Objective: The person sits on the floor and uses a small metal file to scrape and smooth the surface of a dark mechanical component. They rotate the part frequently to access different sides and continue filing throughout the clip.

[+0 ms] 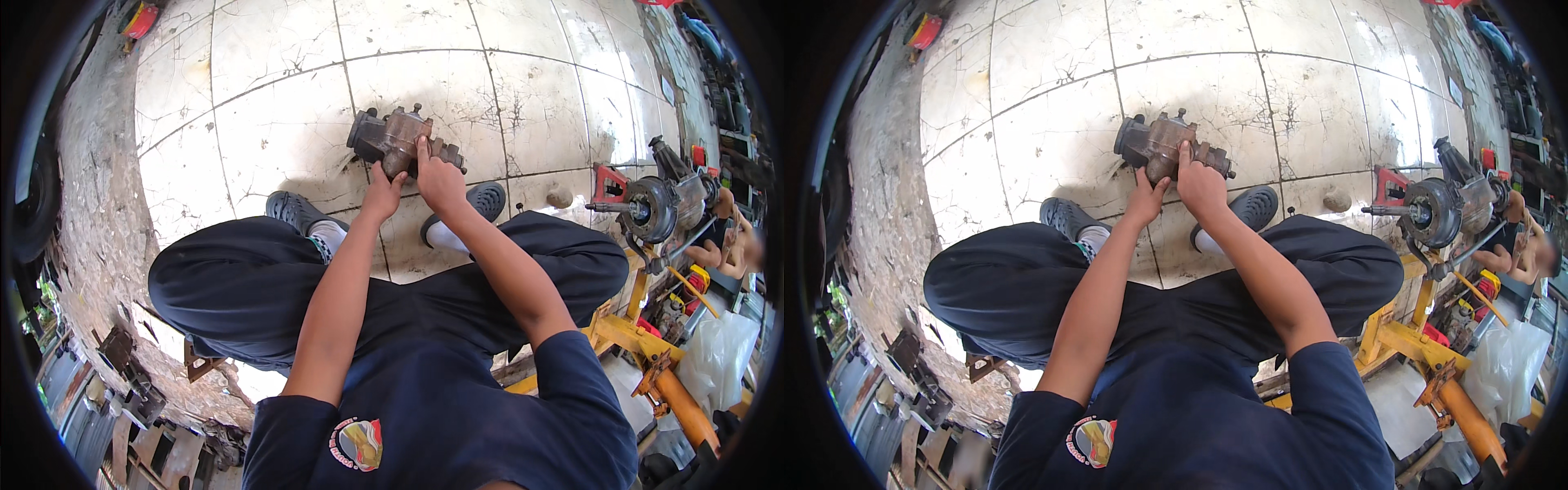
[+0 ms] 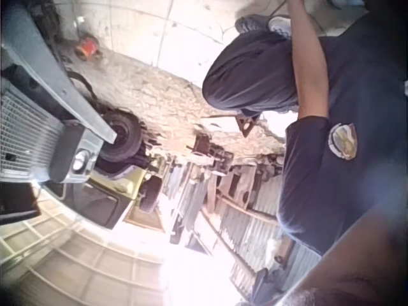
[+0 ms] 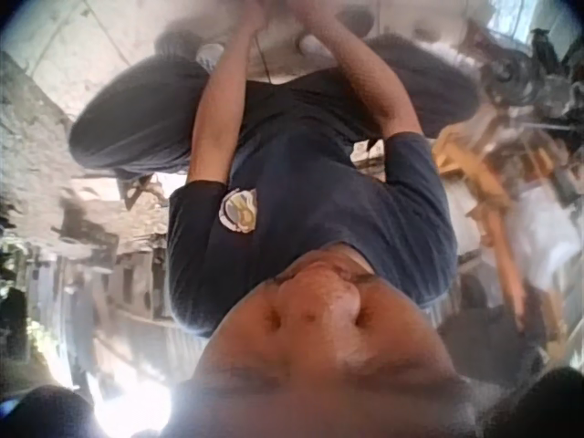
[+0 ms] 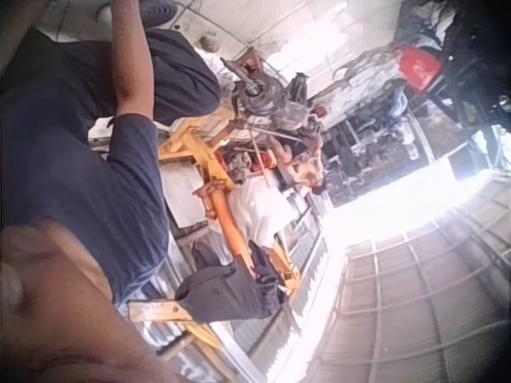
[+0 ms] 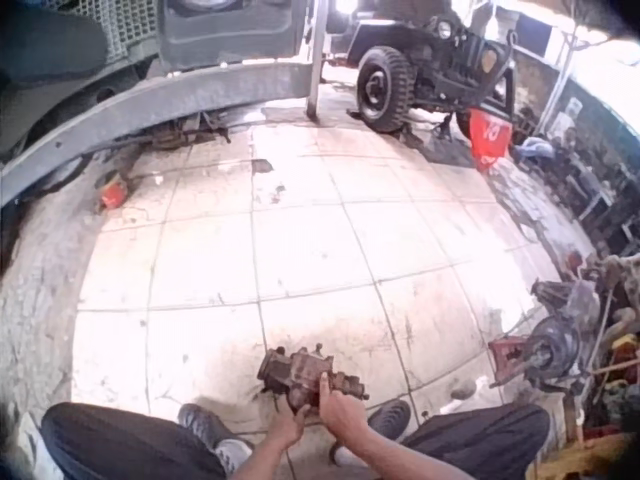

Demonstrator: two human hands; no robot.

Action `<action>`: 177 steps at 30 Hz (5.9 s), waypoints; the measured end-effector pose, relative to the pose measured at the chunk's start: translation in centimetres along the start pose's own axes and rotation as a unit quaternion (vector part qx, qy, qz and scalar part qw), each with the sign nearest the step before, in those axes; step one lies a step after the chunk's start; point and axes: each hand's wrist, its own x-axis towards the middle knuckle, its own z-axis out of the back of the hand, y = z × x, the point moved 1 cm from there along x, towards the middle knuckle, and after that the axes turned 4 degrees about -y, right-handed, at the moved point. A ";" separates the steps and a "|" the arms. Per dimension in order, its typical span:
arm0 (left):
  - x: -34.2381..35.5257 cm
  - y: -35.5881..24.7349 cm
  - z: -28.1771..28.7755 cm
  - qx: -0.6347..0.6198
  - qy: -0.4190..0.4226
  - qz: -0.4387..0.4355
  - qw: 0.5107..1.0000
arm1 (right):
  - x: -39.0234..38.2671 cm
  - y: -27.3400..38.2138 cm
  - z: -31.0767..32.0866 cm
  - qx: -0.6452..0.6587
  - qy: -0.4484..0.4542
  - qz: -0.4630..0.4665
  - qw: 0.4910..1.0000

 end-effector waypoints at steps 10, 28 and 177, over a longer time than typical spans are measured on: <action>0.9 0.8 -0.2 -0.003 -0.018 -0.007 1.000 | 0.4 -1.0 0.3 -0.031 0.014 0.052 0.998; 0.9 0.7 -0.3 -0.002 -0.015 0.007 1.000 | 0.6 -3.3 0.2 0.001 0.022 0.094 0.995; 0.1 -1.9 0.4 -0.037 0.036 0.027 0.998 | 8.0 1.9 4.0 -0.030 -0.001 0.151 0.988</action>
